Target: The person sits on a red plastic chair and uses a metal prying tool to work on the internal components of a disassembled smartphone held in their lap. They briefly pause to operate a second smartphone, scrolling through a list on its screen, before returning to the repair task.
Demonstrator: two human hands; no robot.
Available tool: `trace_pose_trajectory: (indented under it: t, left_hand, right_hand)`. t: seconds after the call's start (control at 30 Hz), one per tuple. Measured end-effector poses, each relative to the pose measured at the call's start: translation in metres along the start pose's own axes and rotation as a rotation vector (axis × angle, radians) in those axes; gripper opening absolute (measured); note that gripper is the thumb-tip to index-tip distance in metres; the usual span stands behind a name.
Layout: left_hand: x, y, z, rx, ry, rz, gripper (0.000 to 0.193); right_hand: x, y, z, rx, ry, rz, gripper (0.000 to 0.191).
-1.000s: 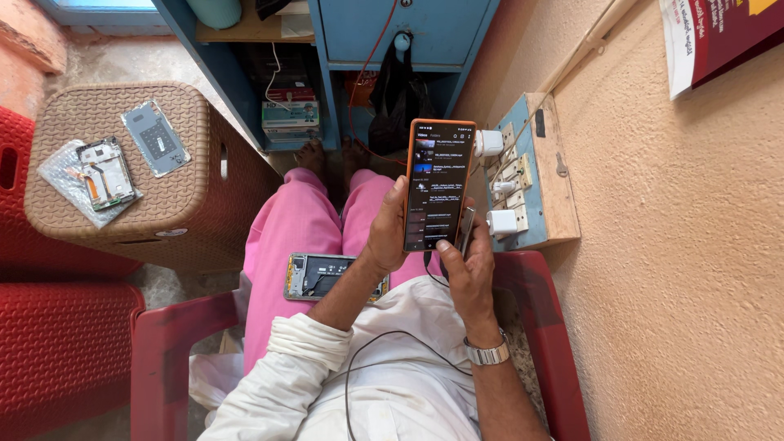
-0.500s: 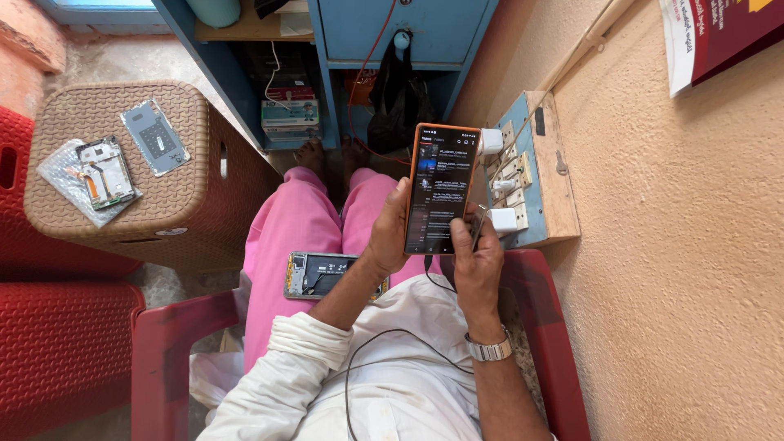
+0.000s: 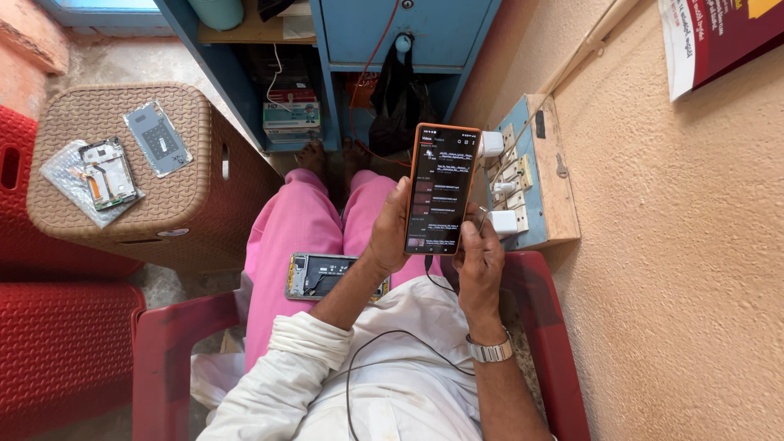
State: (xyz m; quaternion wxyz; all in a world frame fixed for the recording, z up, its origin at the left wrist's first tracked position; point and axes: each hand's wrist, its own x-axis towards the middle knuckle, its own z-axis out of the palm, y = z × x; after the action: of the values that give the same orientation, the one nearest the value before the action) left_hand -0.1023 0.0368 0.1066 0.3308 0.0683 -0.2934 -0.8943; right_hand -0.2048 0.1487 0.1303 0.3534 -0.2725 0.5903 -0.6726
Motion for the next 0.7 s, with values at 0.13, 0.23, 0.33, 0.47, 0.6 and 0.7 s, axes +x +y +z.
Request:
trace_pose_trajectory:
  t: [0.13,0.23,0.33,0.47,0.6,0.7]
  left_hand:
    - [0.002,0.002,0.007,-0.015,-0.051,0.013,0.069]
    - [0.001,0.003,0.007,0.002,-0.061,0.022,0.070]
    - [0.001,0.002,0.004,-0.002,-0.066,0.026,0.069]
    - [0.000,-0.002,-0.003,-0.010,-0.004,0.009,0.064]
    - [-0.001,-0.007,-0.007,0.006,0.015,0.014,0.062]
    - [-0.002,-0.007,-0.007,0.019,0.020,0.013,0.062]
  right_hand:
    - [0.000,-0.001,0.001,-0.058,-0.082,-0.152,0.040]
    - [-0.001,-0.002,0.003,-0.092,-0.102,-0.187,0.045]
    - [0.000,-0.002,0.005,-0.102,-0.086,-0.188,0.042]
    - [0.001,0.000,0.006,-0.174,-0.016,-0.216,0.030]
    - [0.001,0.002,0.005,-0.027,0.040,-0.053,0.030]
    - [-0.001,0.002,0.004,-0.061,0.018,-0.070,0.030]
